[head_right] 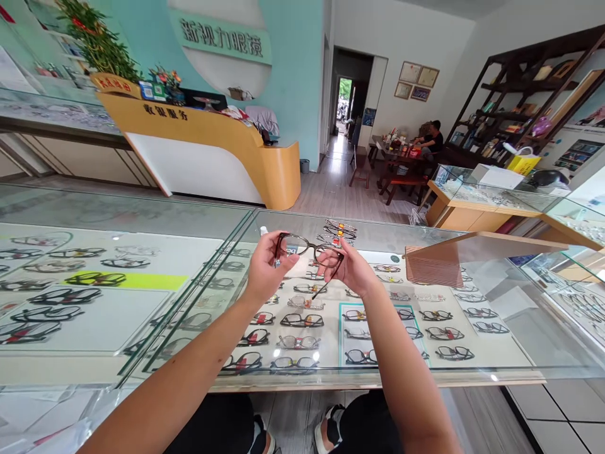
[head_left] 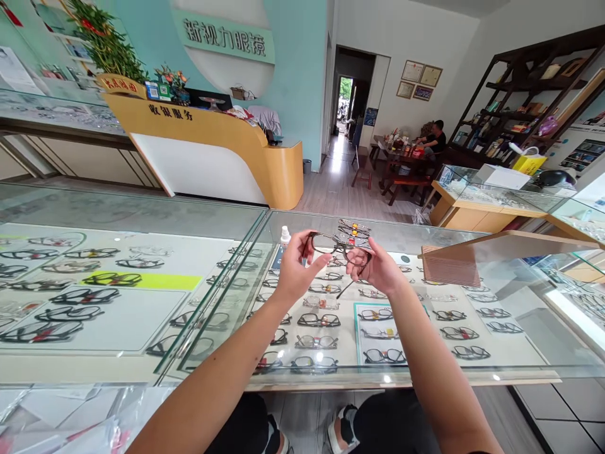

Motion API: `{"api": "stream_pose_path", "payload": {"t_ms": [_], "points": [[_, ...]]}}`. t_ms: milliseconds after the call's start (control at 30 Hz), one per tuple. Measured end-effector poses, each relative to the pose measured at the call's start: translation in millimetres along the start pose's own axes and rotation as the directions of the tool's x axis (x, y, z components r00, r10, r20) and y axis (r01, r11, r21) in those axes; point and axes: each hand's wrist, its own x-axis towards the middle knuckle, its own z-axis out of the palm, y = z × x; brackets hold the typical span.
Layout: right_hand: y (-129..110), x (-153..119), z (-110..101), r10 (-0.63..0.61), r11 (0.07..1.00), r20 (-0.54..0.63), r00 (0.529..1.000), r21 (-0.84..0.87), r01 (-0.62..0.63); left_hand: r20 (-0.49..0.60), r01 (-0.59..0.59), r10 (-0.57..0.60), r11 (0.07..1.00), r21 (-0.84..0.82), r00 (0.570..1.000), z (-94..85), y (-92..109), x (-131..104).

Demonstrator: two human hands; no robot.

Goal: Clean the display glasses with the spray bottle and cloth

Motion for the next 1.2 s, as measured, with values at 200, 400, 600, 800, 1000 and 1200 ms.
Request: {"api": "stream_pose_path", "payload": {"t_ms": [200, 400, 600, 800, 1000, 1200], "points": [[7.7, 2.5, 3.2, -0.363, 0.925, -0.174, 0.915, -0.186, 0.331, -0.145, 0.023, -0.013, 0.998, 0.065, 0.989, -1.7, -8.9, 4.1], [11.2, 5.3, 23.7, -0.550, 0.812, -0.199, 0.811, -0.356, 0.463, -0.174, -0.026, 0.037, 0.998, 0.062, 0.984, 2.9, 6.0, 1.0], [-63.9, 14.4, 35.8, -0.633, 0.719, -0.104, 0.767, -0.445, 0.533, -0.188, -0.132, 0.146, 0.988, 0.085, 0.971, -0.1, 62.4, 38.8], [-129.2, -10.6, 73.3, -0.805, 0.507, -0.011, 0.593, -0.532, 0.678, -0.202, -0.446, 0.459, 0.888, 0.112, 0.865, -5.7, 128.3, 69.8], [-118.3, -17.0, 81.2, -0.907, 0.264, 0.062, 0.417, -0.687, 0.677, -0.171, -0.498, 0.542, 0.832, 0.243, 0.822, -16.1, 149.5, 62.0], [-112.9, -4.6, 61.6, -0.899, 0.180, 0.107, 0.424, -0.792, 0.583, -0.129, -0.472, 0.504, 0.855, 0.218, 0.854, -16.9, 137.9, 69.2]]}}
